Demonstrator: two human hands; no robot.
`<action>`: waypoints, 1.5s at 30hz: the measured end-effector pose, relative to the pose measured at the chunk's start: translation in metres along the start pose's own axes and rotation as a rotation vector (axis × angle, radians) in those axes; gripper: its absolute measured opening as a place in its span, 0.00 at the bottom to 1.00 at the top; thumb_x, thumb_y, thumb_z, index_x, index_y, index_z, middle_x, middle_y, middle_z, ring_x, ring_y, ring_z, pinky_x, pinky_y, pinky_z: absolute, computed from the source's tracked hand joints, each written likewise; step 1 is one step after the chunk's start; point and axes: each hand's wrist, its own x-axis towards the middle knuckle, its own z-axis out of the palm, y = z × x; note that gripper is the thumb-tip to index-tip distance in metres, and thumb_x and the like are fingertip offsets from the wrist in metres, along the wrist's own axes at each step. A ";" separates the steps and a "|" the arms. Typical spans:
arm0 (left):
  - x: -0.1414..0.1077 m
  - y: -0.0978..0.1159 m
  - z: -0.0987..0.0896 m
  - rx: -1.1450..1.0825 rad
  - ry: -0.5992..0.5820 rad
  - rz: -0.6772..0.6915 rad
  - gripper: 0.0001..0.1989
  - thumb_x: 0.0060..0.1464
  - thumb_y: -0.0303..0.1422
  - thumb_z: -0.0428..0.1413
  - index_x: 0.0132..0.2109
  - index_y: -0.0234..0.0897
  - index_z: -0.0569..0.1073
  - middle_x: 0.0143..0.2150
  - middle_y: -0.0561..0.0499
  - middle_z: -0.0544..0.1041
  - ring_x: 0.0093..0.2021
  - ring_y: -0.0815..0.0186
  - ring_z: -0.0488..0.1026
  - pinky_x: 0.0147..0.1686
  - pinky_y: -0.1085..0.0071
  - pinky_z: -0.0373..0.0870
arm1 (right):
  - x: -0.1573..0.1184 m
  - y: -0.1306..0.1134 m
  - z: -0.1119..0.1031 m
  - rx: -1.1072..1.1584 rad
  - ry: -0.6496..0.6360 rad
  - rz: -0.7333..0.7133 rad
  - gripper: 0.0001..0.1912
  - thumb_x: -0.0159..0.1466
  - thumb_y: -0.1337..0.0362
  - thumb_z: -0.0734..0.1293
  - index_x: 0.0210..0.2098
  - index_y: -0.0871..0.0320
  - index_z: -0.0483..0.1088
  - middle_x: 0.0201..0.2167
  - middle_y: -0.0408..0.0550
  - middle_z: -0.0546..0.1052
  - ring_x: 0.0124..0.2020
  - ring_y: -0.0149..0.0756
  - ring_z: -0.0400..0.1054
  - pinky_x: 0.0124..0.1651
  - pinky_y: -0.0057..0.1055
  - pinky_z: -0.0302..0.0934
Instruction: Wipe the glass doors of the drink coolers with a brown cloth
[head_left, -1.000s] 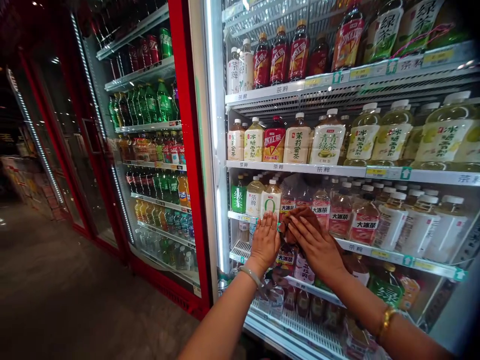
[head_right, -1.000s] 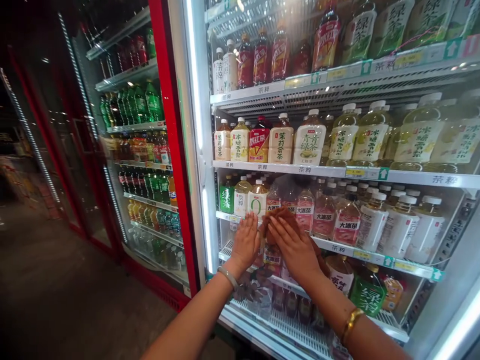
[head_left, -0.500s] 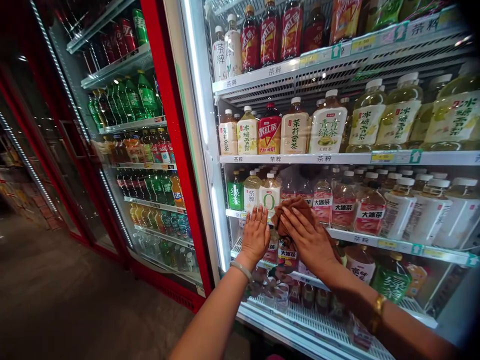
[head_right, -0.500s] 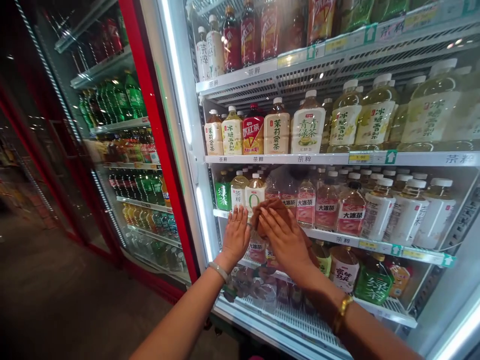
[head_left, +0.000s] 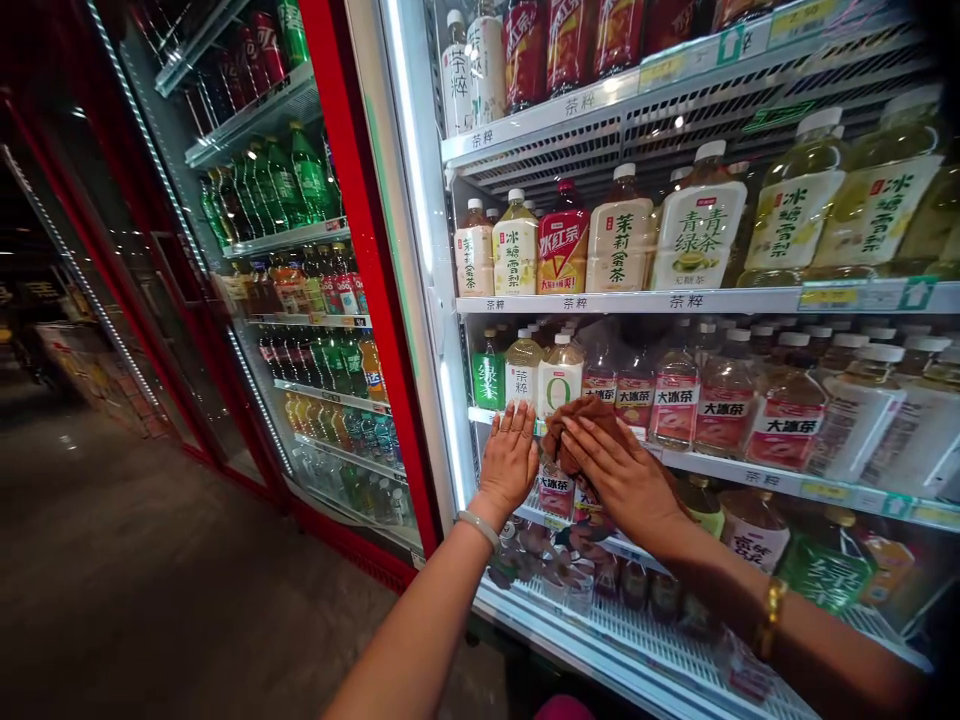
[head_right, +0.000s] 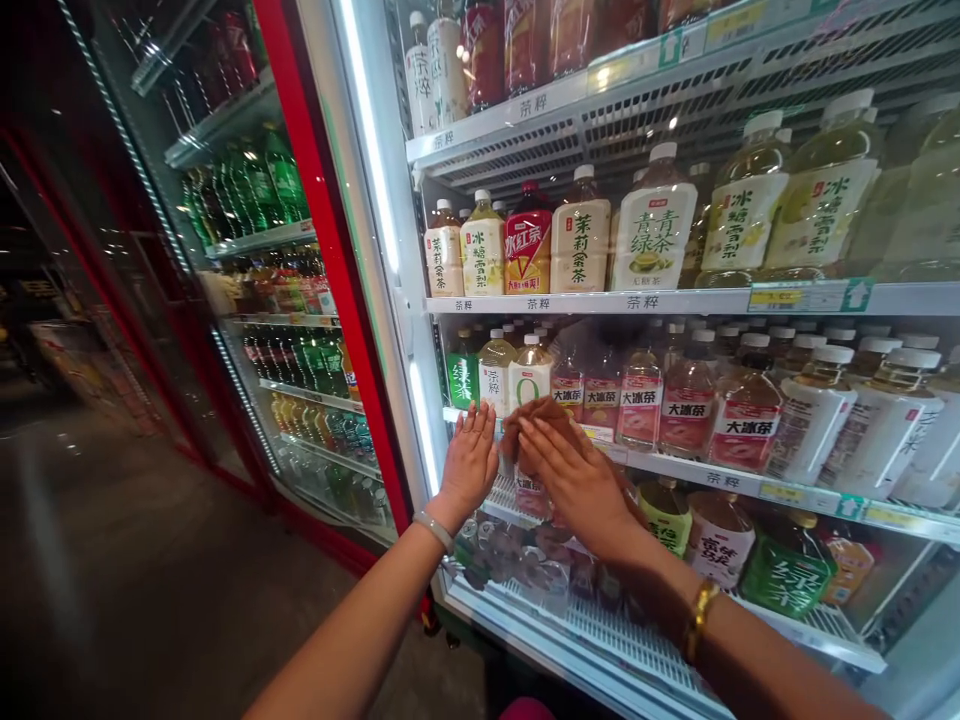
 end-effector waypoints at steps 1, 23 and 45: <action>0.000 -0.001 0.000 0.002 -0.003 -0.004 0.39 0.69 0.26 0.47 0.80 0.36 0.41 0.80 0.41 0.53 0.81 0.55 0.41 0.77 0.47 0.55 | 0.011 -0.002 0.003 -0.005 0.004 0.024 0.32 0.70 0.68 0.60 0.73 0.63 0.58 0.77 0.50 0.58 0.81 0.39 0.38 0.82 0.50 0.27; -0.009 -0.035 -0.011 -0.040 -0.055 -0.084 0.40 0.68 0.25 0.47 0.80 0.36 0.38 0.81 0.40 0.51 0.81 0.54 0.41 0.78 0.46 0.53 | 0.055 -0.052 0.047 0.071 0.062 -0.015 0.32 0.69 0.70 0.59 0.72 0.70 0.59 0.76 0.56 0.60 0.81 0.41 0.39 0.83 0.53 0.31; -0.003 -0.059 -0.028 -0.049 0.021 -0.177 0.37 0.73 0.29 0.42 0.80 0.42 0.33 0.82 0.43 0.44 0.81 0.57 0.38 0.78 0.48 0.51 | 0.071 -0.038 0.045 0.110 0.080 -0.127 0.34 0.69 0.67 0.62 0.73 0.68 0.58 0.77 0.55 0.58 0.81 0.40 0.34 0.83 0.47 0.26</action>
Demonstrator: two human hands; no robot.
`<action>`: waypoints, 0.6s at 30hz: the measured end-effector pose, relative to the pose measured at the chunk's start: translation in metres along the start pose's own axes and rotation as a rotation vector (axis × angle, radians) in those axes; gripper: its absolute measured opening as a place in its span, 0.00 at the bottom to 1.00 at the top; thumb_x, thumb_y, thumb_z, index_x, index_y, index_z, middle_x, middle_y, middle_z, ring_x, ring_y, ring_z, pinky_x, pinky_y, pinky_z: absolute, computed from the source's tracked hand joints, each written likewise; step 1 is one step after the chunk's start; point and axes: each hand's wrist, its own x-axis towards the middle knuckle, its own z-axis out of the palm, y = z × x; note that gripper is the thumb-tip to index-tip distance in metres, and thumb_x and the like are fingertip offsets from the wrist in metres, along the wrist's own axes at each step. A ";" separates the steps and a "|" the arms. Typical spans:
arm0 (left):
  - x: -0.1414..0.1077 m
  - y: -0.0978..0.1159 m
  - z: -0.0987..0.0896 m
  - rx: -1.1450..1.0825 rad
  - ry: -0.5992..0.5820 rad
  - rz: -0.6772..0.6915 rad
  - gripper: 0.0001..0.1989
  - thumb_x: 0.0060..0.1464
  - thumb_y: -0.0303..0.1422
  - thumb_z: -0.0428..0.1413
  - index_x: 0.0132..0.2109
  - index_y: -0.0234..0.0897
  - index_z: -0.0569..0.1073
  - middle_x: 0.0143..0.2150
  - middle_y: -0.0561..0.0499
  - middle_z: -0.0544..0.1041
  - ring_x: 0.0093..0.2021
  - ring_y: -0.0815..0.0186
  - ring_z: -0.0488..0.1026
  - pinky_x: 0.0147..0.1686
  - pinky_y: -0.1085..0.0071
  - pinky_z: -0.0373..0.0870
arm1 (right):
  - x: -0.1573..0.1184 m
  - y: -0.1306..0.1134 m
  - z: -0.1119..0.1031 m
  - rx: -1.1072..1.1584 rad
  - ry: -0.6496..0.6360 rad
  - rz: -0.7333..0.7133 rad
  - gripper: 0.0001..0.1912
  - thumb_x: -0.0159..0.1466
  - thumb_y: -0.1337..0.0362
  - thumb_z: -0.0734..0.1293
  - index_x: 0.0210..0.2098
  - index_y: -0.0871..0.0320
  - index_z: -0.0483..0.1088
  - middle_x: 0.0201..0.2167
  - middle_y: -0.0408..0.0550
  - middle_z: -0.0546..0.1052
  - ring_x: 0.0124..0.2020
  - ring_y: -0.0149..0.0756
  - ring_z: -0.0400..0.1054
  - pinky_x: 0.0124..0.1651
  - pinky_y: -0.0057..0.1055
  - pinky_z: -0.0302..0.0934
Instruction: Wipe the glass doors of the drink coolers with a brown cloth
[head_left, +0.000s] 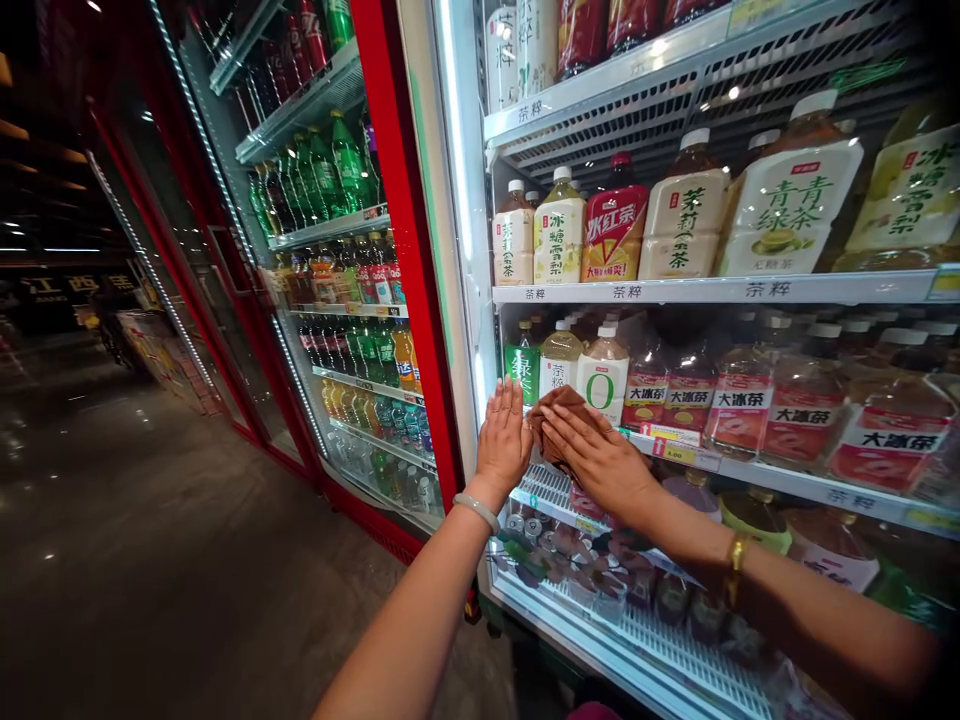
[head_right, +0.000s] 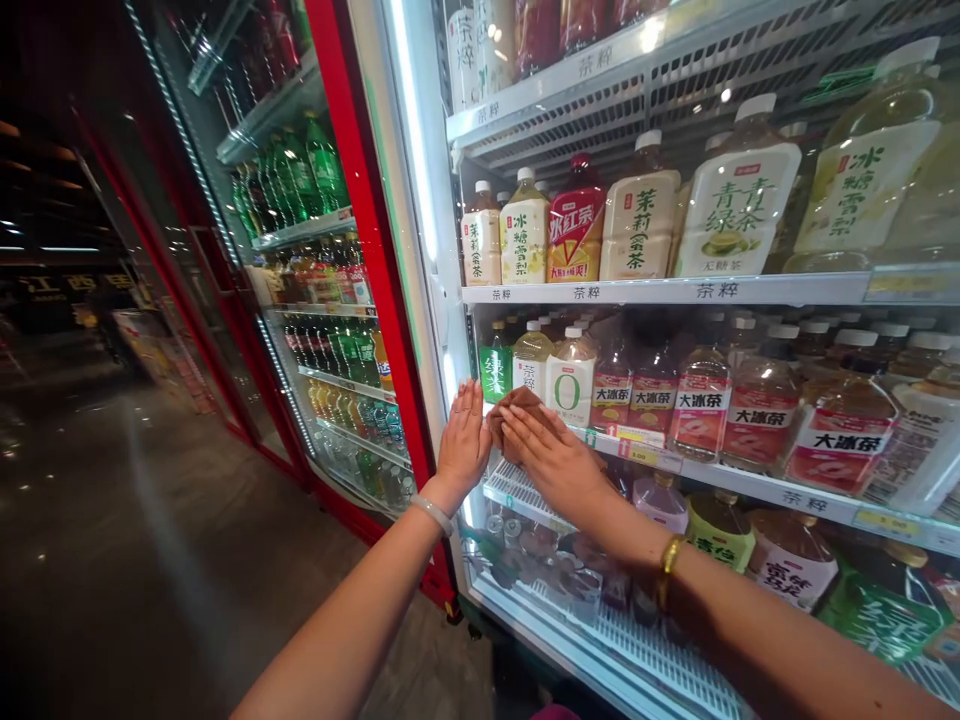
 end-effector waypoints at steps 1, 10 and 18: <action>0.003 0.000 -0.001 0.004 0.004 0.000 0.37 0.73 0.29 0.43 0.80 0.42 0.34 0.82 0.44 0.44 0.81 0.57 0.38 0.78 0.48 0.51 | 0.011 0.006 -0.002 -0.004 0.003 0.014 0.35 0.69 0.65 0.63 0.74 0.67 0.57 0.78 0.56 0.55 0.82 0.42 0.34 0.83 0.48 0.27; 0.015 -0.018 -0.002 0.027 0.015 -0.030 0.38 0.72 0.29 0.43 0.80 0.40 0.33 0.82 0.40 0.45 0.81 0.55 0.42 0.77 0.48 0.56 | 0.049 -0.005 0.018 -0.066 0.032 -0.071 0.33 0.69 0.61 0.64 0.69 0.73 0.63 0.74 0.64 0.63 0.78 0.48 0.48 0.81 0.54 0.36; 0.045 -0.014 -0.011 0.005 0.033 0.041 0.37 0.70 0.28 0.44 0.80 0.40 0.39 0.82 0.42 0.48 0.81 0.57 0.41 0.79 0.49 0.50 | 0.083 0.053 -0.024 -0.066 0.018 -0.088 0.33 0.71 0.64 0.62 0.74 0.63 0.58 0.76 0.53 0.59 0.79 0.44 0.47 0.82 0.55 0.35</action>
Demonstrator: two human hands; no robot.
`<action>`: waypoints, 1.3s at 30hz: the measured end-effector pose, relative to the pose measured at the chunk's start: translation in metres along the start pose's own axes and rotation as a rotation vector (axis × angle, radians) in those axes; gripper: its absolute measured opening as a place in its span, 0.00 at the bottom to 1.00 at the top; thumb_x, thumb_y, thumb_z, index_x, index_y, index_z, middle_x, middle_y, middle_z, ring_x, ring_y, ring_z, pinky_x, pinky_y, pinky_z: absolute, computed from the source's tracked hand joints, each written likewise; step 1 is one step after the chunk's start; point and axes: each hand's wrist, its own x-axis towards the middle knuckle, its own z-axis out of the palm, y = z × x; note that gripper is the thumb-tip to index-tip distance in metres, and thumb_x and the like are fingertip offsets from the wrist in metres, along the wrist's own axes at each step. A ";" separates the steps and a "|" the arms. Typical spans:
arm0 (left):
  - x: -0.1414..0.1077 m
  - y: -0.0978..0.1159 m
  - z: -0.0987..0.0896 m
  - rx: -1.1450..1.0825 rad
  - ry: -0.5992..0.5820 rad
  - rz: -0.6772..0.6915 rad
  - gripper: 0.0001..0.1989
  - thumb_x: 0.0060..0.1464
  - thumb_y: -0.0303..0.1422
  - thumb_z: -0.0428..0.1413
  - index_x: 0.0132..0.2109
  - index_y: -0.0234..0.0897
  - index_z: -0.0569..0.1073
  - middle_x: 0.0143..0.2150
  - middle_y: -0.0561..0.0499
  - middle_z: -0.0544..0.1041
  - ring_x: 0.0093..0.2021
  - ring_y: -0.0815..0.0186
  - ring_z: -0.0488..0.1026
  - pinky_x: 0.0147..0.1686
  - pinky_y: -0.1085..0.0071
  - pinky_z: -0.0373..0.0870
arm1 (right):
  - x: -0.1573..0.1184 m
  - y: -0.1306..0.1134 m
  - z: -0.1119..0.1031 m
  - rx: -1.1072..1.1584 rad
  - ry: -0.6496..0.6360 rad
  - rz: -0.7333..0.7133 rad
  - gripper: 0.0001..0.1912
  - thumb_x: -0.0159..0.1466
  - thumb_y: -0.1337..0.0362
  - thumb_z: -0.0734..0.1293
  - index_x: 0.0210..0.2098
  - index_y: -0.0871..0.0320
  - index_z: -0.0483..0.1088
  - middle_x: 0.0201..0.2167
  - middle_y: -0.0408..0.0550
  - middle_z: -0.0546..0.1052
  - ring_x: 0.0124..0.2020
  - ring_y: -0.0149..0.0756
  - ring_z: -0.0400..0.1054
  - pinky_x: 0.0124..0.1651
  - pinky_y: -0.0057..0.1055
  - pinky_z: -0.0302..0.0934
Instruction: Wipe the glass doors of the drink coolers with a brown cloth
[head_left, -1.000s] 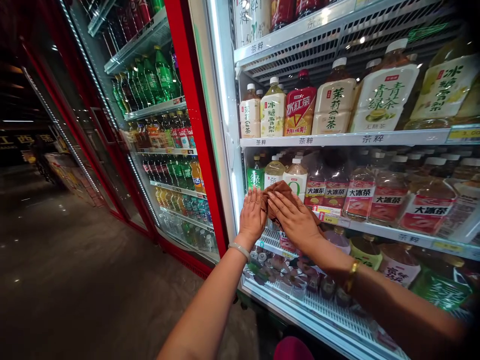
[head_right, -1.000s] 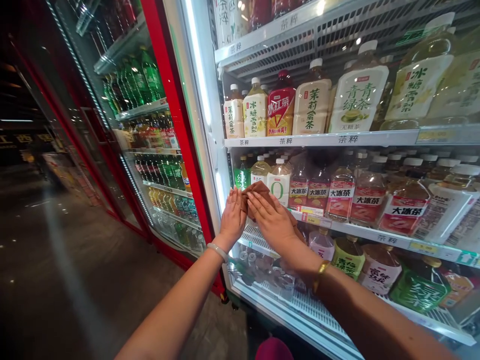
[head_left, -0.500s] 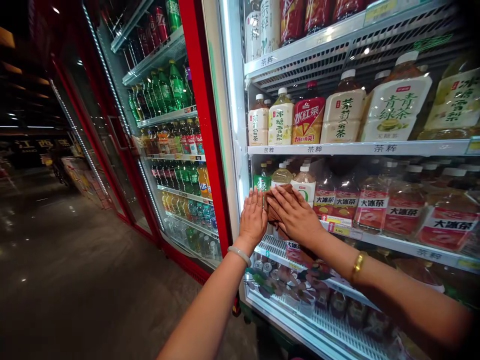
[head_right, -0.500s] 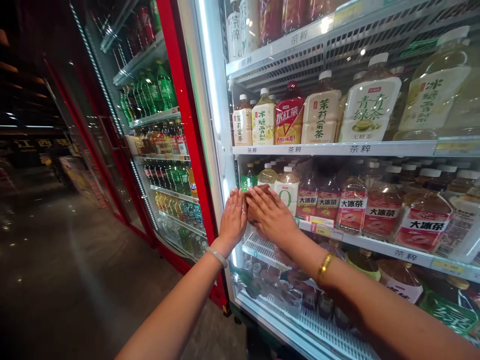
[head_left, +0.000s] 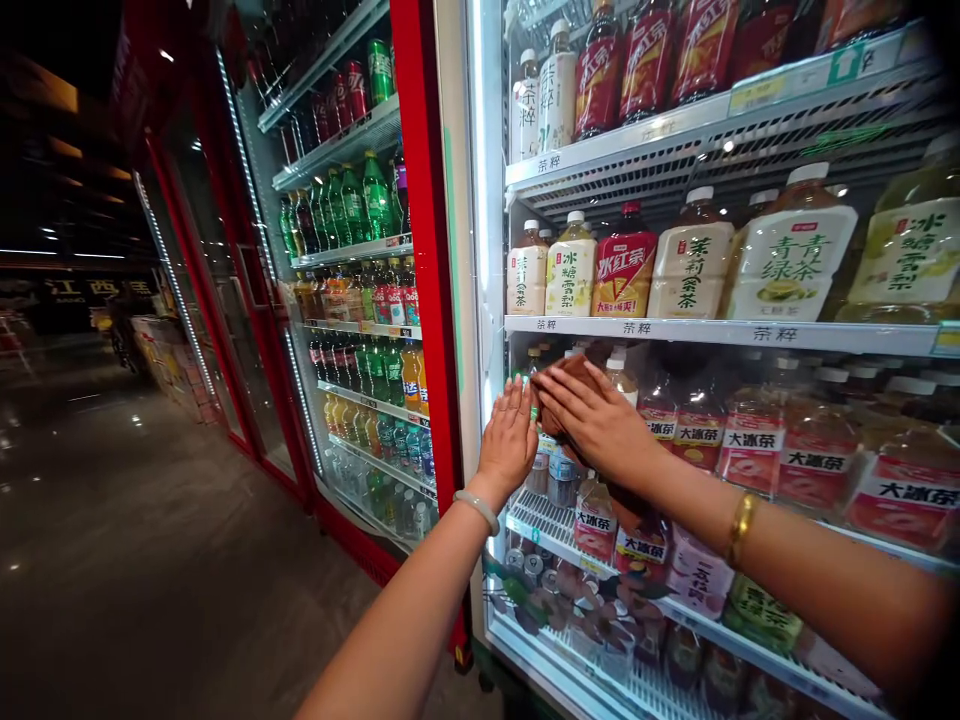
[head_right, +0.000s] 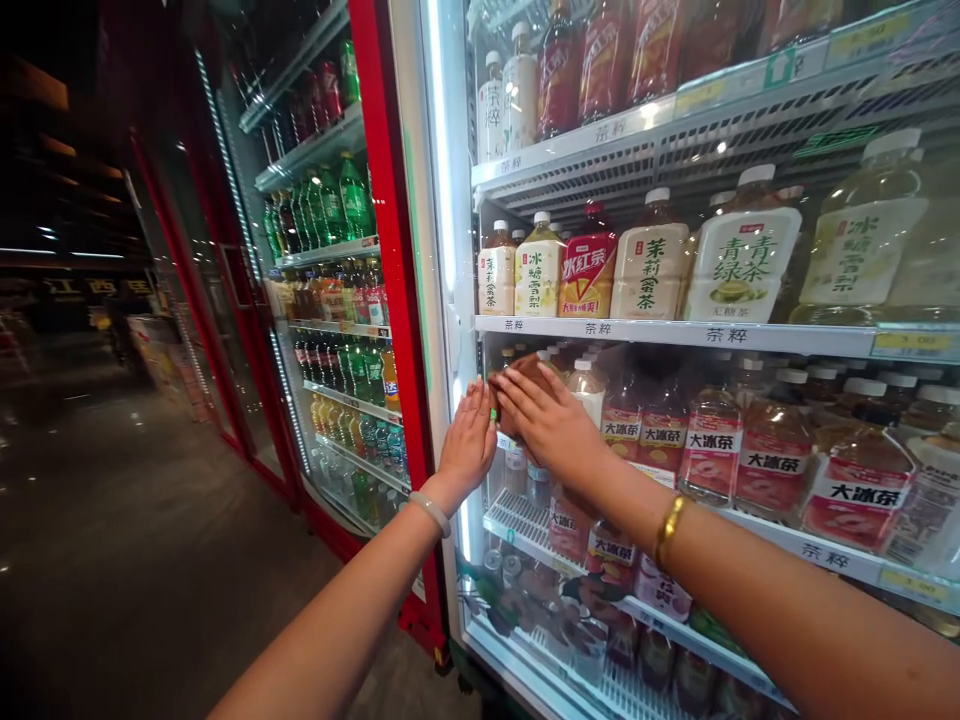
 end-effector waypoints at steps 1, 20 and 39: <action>0.008 0.001 0.000 -0.005 0.015 -0.007 0.38 0.70 0.27 0.44 0.80 0.40 0.38 0.82 0.42 0.47 0.81 0.57 0.40 0.79 0.49 0.49 | 0.013 0.004 0.000 0.001 0.011 0.031 0.34 0.70 0.64 0.63 0.74 0.63 0.57 0.77 0.54 0.58 0.79 0.45 0.46 0.81 0.56 0.35; 0.070 0.053 -0.005 -0.050 0.140 -0.011 0.45 0.67 0.27 0.48 0.80 0.38 0.30 0.82 0.38 0.43 0.81 0.53 0.40 0.79 0.45 0.50 | 0.018 0.036 -0.035 -0.138 0.064 0.085 0.32 0.70 0.64 0.62 0.72 0.67 0.61 0.75 0.59 0.60 0.77 0.49 0.51 0.80 0.57 0.41; 0.115 0.143 0.007 -0.054 0.227 0.045 0.40 0.69 0.29 0.46 0.80 0.35 0.35 0.81 0.37 0.48 0.81 0.54 0.39 0.80 0.42 0.41 | -0.045 0.082 -0.101 -0.246 0.055 0.142 0.34 0.69 0.61 0.65 0.72 0.68 0.61 0.75 0.59 0.61 0.77 0.50 0.50 0.79 0.56 0.43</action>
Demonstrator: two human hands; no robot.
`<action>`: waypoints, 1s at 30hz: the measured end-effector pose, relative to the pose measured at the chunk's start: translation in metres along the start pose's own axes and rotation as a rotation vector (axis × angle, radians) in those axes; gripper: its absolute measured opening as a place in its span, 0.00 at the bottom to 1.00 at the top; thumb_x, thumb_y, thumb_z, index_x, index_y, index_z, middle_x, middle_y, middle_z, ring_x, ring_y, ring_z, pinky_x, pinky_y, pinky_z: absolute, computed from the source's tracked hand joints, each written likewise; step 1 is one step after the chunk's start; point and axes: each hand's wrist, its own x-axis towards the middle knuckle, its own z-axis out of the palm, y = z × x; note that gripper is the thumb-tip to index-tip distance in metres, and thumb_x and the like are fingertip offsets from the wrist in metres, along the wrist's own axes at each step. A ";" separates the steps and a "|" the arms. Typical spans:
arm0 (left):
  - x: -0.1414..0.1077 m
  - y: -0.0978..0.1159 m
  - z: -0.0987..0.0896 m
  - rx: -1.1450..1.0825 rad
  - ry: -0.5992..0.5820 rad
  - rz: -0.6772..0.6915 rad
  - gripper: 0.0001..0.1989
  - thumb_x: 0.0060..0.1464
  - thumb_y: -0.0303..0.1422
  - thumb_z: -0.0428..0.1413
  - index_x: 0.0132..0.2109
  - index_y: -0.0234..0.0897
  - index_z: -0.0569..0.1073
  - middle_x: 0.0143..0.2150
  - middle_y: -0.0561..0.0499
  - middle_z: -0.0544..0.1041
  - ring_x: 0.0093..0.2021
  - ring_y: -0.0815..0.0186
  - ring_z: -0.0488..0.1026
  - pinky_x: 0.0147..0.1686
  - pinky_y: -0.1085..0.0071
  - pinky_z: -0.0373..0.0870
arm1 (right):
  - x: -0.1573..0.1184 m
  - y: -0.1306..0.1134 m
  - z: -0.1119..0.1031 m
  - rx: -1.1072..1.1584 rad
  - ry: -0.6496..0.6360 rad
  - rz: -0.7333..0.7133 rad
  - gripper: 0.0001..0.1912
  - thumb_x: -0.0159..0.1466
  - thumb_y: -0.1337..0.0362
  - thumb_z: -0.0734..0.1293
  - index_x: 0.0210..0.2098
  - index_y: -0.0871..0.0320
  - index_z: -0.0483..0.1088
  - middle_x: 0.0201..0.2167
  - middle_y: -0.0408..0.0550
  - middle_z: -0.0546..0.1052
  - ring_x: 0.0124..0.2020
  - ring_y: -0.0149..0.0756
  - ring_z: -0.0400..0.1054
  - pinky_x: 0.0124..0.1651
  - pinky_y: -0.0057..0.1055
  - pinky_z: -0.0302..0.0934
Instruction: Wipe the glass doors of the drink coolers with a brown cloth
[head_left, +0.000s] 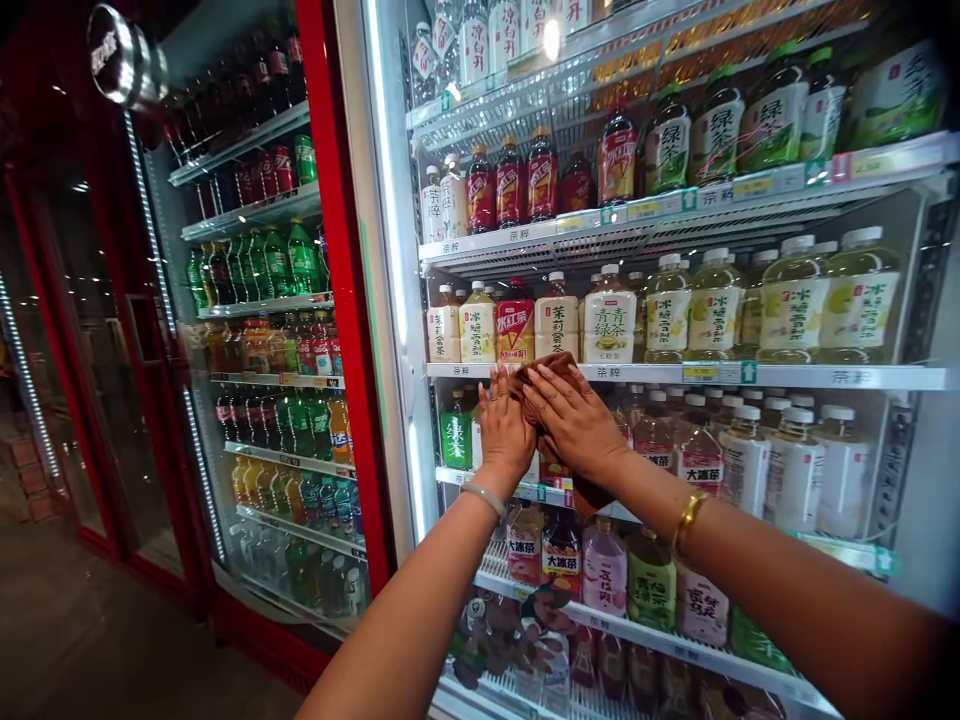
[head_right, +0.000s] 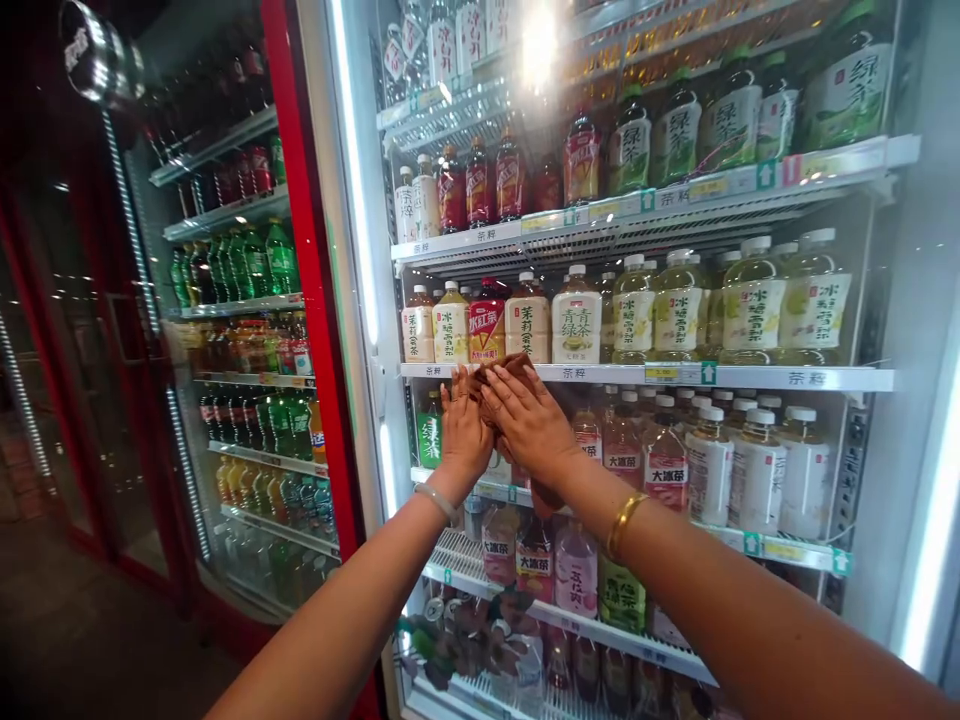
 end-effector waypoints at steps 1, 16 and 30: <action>-0.003 0.003 0.000 0.000 -0.001 0.010 0.40 0.69 0.28 0.46 0.80 0.35 0.36 0.81 0.36 0.48 0.81 0.54 0.39 0.80 0.42 0.41 | -0.010 0.003 -0.003 -0.001 -0.005 -0.029 0.33 0.70 0.61 0.64 0.72 0.67 0.61 0.75 0.59 0.61 0.77 0.50 0.51 0.79 0.56 0.44; 0.012 0.045 0.003 0.009 -0.024 0.109 0.37 0.66 0.27 0.46 0.79 0.29 0.47 0.79 0.35 0.53 0.81 0.53 0.45 0.78 0.42 0.45 | -0.032 0.029 -0.028 -0.008 -0.023 0.040 0.35 0.68 0.60 0.67 0.71 0.67 0.62 0.75 0.59 0.61 0.77 0.50 0.51 0.79 0.55 0.45; 0.070 0.116 0.011 -0.023 0.050 0.194 0.35 0.68 0.28 0.43 0.78 0.27 0.49 0.80 0.37 0.52 0.81 0.57 0.44 0.79 0.50 0.47 | -0.043 0.086 -0.064 -0.073 0.009 0.191 0.33 0.69 0.63 0.65 0.72 0.67 0.61 0.75 0.59 0.61 0.78 0.51 0.50 0.79 0.58 0.47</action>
